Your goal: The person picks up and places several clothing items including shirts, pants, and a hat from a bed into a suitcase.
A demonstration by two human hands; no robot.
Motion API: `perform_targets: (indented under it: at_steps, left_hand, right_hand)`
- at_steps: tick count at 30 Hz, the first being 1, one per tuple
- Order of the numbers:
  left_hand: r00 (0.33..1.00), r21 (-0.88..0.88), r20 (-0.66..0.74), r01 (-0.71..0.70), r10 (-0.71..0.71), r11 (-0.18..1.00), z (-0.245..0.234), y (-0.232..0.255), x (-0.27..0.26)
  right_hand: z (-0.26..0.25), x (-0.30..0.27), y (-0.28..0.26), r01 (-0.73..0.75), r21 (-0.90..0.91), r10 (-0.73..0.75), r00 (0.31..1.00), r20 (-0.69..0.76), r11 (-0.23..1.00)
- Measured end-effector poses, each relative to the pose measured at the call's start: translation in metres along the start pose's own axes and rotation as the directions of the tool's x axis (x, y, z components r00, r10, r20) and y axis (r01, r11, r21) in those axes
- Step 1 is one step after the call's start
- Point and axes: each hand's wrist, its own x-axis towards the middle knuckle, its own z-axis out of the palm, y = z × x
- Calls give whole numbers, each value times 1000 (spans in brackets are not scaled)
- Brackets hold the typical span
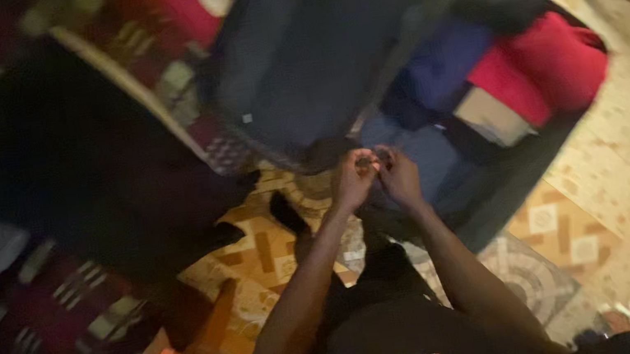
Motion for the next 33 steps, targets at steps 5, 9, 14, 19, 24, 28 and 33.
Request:
perform_targets:
  at_steps: [5, 9, 14, 19, 24, 28, 33]
  left_hand:
    - [986, 70, 30, 162, -165, 984, 83, 25, 37]
    - [992, 64, 8, 122, -123, 990, 133, 12, 51]
    - [995, -14, -3, 101, -101, 995, 158, -2, 45]
    - [981, -11, -6, 192, -192, 981, 151, 8, 31]
    - [951, -43, -22, 306, -307, 951, 138, 31, 33]
    - [846, -475, 93, 501, -525, 723, 128, 46, 54]
    - [777, -754, 326, 557, -539, 347, 120, 55, 78]
  right_hand:
    - [-55, 28, 84, -212, -49, 210, 977, -39, 976]
    - [-63, 60, 163, -164, 133, 182, 974, -136, 977]
    - [-52, 133, 201, -448, 111, 461, 852, -248, 887]
    - [-37, 187, 208, -518, 130, 523, 755, -395, 845]
    - [-56, 175, 195, -501, 104, 509, 819, -266, 859]
    - [-107, 128, 157, -44, 751, 215, 968, -132, 658]
    - [-157, 41, 101, -364, 931, 201, 912, 357, -2]
